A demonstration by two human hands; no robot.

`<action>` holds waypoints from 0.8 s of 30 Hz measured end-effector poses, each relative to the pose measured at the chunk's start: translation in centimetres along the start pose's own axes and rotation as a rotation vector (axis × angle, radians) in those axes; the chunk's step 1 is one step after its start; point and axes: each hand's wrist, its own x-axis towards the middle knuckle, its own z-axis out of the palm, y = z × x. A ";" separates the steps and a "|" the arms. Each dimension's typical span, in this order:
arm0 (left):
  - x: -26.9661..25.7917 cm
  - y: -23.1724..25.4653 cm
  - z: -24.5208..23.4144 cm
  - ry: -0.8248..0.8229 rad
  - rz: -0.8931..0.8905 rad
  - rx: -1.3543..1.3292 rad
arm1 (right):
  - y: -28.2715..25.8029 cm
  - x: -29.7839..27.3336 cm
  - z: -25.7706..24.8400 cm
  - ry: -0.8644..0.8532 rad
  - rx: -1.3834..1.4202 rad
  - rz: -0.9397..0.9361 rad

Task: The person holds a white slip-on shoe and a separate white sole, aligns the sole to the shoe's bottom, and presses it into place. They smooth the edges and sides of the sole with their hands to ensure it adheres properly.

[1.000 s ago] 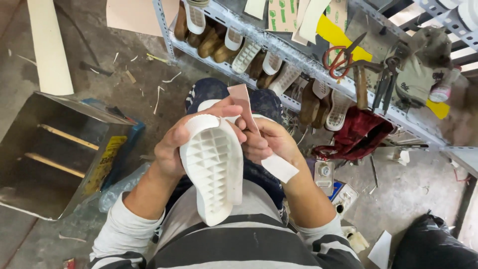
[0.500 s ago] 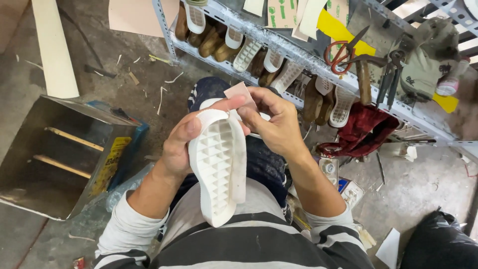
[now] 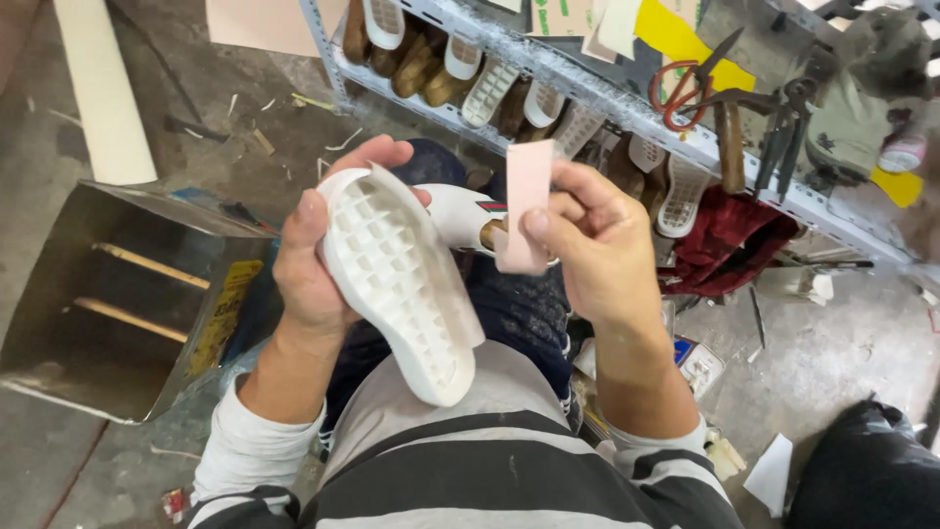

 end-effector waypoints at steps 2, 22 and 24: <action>0.1 -0.6 -0.7 0.025 0.095 -0.025 | -0.7 -1.7 0.6 0.011 -0.187 -0.047; -1.9 -1.5 0.2 -0.035 0.134 0.215 | 1.4 -2.7 8.3 -0.141 -0.280 0.100; -1.8 -1.6 0.3 -0.028 0.125 0.202 | 1.5 -2.8 8.3 -0.138 -0.289 0.074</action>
